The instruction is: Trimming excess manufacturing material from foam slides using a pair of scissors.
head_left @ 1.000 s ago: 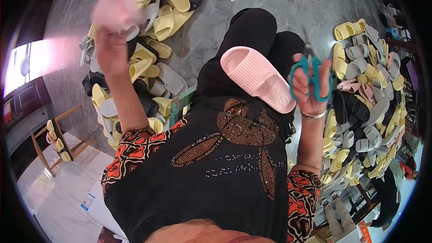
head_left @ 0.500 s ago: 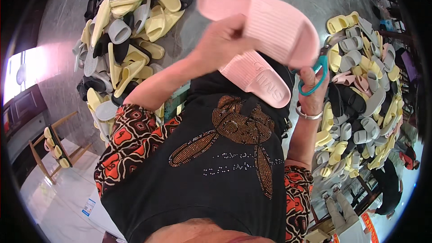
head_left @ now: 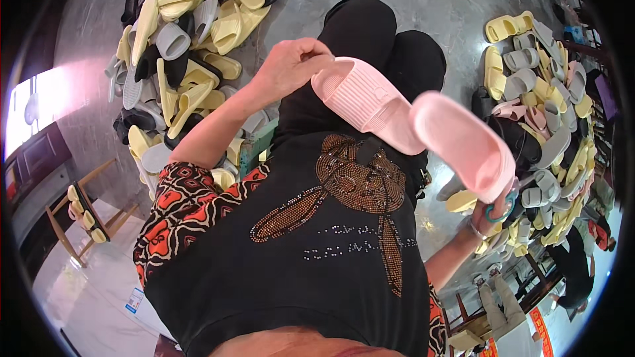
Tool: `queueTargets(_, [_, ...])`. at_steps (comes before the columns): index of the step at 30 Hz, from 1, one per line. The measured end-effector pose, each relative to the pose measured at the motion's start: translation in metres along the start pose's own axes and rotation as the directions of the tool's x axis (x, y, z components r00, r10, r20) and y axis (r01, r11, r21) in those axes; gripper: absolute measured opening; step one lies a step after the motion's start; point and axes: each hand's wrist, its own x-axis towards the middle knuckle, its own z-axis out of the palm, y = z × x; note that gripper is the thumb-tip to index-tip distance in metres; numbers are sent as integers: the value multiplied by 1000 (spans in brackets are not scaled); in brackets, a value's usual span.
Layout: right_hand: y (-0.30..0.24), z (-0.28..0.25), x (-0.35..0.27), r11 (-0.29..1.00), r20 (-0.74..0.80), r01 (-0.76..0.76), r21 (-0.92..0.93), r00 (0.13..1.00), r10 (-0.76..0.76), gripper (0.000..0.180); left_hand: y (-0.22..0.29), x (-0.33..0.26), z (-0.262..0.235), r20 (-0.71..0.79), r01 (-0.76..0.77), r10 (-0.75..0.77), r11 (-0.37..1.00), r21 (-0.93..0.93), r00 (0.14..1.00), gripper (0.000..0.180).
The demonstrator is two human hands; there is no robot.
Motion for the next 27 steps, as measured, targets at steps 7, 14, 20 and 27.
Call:
queueTargets(7, [60, -44, -9, 990, 158, 48, -134, 987, -27, 48, -13, -7, 27, 230, -87, 60, 990, 108, 971, 13])
queueTargets(14, [118, 48, -34, 885, 226, 244, -397, 960, -163, 43, -12, -9, 33, 115, -91, 75, 984, 150, 991, 20])
queueTargets(20, [119, 45, -31, 825, 285, 134, -549, 958, 34, 40, -37, 14, 30, -241, -310, 442, 845, 435, 864, 44])
queueTargets(27, [136, 78, -17, 533, 506, 548, -644, 828, -240, 53, -67, 28, 22, -4, -413, 416, 902, 124, 909, 51])
